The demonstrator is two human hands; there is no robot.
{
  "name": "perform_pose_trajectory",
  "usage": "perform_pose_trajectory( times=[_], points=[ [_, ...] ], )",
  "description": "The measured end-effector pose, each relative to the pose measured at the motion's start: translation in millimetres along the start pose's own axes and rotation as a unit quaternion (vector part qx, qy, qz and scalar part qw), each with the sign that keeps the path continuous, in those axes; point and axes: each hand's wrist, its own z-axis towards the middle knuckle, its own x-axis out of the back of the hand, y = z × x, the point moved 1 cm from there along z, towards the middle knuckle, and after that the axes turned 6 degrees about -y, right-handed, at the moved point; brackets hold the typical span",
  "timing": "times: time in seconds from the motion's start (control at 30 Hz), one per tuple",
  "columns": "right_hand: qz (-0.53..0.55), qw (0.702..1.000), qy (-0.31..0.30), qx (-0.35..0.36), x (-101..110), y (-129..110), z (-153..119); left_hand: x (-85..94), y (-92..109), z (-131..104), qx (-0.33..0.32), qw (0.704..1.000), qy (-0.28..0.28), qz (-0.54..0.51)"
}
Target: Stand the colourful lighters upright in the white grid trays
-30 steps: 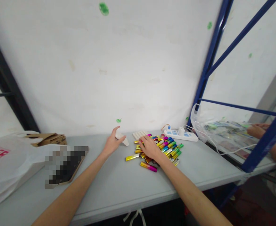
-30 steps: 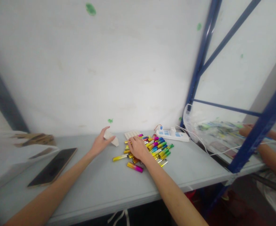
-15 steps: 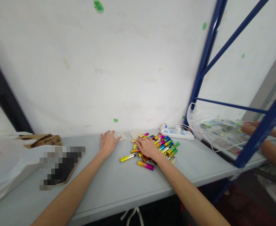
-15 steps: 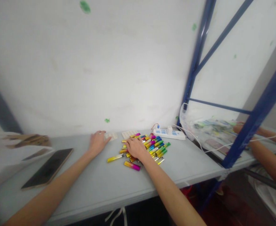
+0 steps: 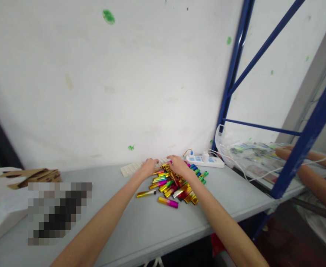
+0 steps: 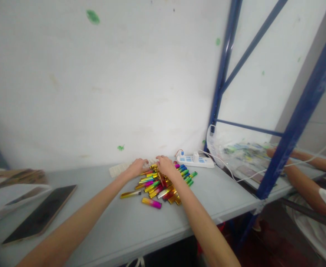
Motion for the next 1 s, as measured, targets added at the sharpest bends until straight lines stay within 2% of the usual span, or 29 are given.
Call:
perform_pose_trajectory(
  times=[0.13, 0.23, 0.33, 0.47, 0.63, 0.7, 0.8, 0.9, 1.0],
  points=[
    [0.006, 0.997, -0.072, 0.041, -6, 9, 23, -0.4, -2, 3, 0.009, 1.0, -0.018, -0.004],
    [0.01, 0.995, -0.089, 0.039, -11, 8, 24, 7.4, -1, 4, 0.004, 1.0, -0.028, -0.01],
    [0.013, 0.996, -0.08, 0.033, -12, 8, 15, 22.5, -1, -3, 0.0, 1.0, -0.008, -0.008],
    [0.018, 0.996, -0.075, 0.051, -10, 8, 9, 48.9, -7, -28, 0.012, 1.0, 0.014, 0.0],
    [0.029, 0.995, -0.073, 0.063, -10, 7, 7, 86.3, -23, -80, 0.057, 0.996, 0.072, -0.019],
    [0.04, 0.995, -0.059, 0.07, -7, 10, 4, 100.4, -26, -108, 0.048, 0.996, 0.069, -0.04],
    [0.052, 0.996, -0.01, 0.074, 9, 19, -8, 115.0, -27, -159, 0.042, 0.995, 0.037, -0.077],
    [0.064, 0.995, 0.046, 0.063, 32, 38, -36, 116.7, -28, -212, 0.068, 0.992, 0.003, -0.107],
    [0.086, 0.992, 0.081, 0.044, 48, 62, -76, 106.6, -30, -250, 0.068, 0.988, -0.023, -0.14]
  ],
)
